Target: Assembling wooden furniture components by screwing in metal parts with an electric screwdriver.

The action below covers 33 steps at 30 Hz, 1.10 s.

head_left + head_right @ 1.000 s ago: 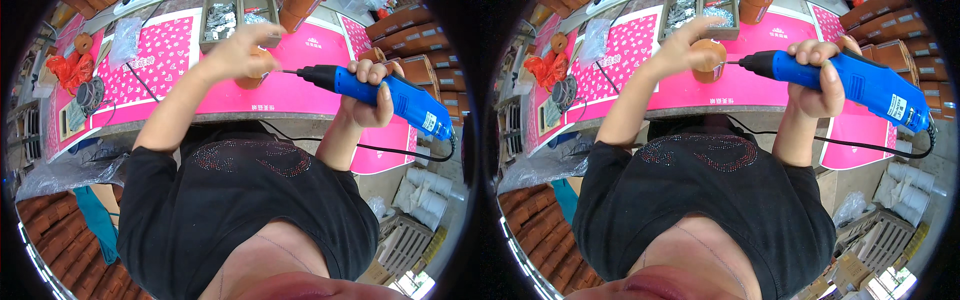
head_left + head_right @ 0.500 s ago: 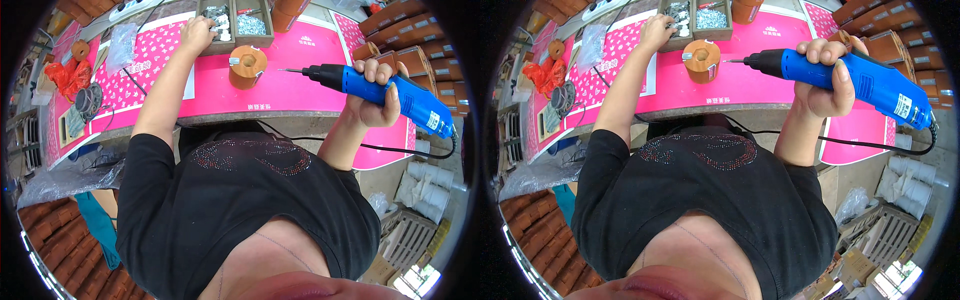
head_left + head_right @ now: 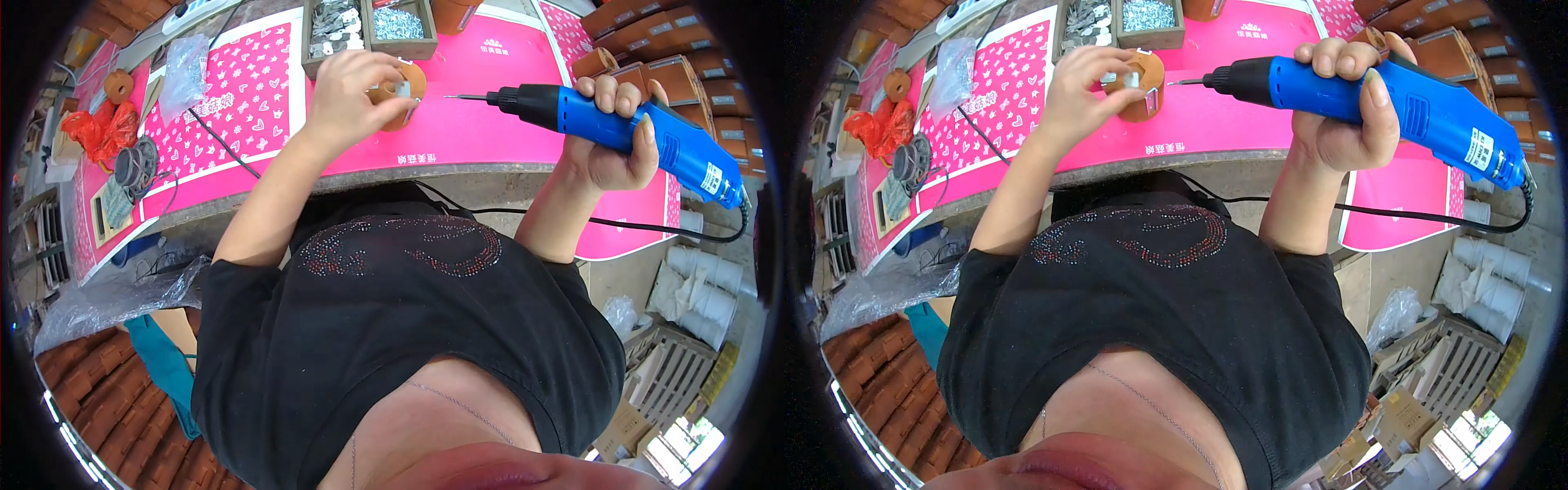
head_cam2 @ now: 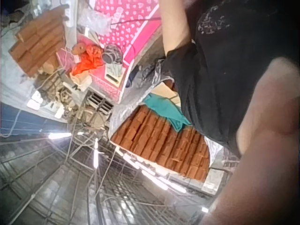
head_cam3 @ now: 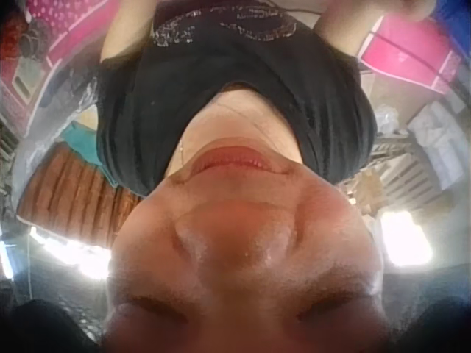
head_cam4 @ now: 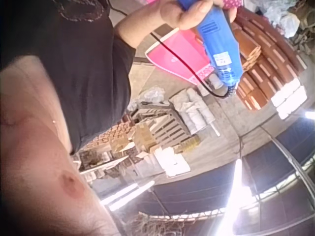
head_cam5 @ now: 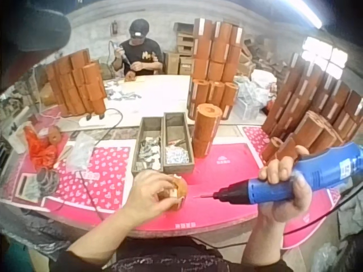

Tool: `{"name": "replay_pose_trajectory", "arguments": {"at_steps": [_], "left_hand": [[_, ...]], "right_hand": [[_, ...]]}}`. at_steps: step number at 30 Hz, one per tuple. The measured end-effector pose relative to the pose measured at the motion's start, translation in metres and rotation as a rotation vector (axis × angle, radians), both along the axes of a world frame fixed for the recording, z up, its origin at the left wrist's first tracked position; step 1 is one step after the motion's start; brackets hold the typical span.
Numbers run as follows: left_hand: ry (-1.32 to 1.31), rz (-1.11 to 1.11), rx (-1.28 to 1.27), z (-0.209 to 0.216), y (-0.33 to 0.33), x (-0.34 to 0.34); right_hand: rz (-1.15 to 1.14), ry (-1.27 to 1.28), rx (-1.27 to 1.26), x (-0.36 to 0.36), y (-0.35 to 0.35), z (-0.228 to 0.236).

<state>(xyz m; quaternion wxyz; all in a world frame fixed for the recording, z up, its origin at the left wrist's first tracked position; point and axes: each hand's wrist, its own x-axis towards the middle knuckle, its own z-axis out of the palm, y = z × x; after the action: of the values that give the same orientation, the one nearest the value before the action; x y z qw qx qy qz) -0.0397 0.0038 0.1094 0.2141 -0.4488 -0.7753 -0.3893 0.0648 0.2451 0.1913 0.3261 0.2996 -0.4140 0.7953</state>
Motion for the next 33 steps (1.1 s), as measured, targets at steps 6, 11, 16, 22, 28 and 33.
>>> {"name": "replay_pose_trajectory", "arguments": {"at_steps": [6,11,16,22,28,33], "left_hand": [[0.021,0.173,-0.058,-0.02,0.015,0.019],[0.063,0.259,-0.071,-0.028,0.021,0.027],[0.107,0.33,-0.098,-0.033,0.025,0.033],[0.144,0.324,0.007,-0.038,0.027,0.034],[0.125,0.295,0.082,-0.046,0.026,0.034],[0.076,0.296,0.125,-0.046,0.028,0.034]], "right_hand": [[-0.024,-0.018,0.022,0.001,-0.006,-0.002],[-0.022,-0.018,0.014,0.0,-0.007,-0.004],[-0.009,-0.019,-0.001,-0.001,-0.009,-0.005],[-0.002,-0.031,-0.007,-0.005,-0.012,-0.006],[-0.036,-0.073,0.084,-0.018,-0.026,-0.014],[-0.1,-0.122,0.169,-0.036,-0.037,-0.025]]}}
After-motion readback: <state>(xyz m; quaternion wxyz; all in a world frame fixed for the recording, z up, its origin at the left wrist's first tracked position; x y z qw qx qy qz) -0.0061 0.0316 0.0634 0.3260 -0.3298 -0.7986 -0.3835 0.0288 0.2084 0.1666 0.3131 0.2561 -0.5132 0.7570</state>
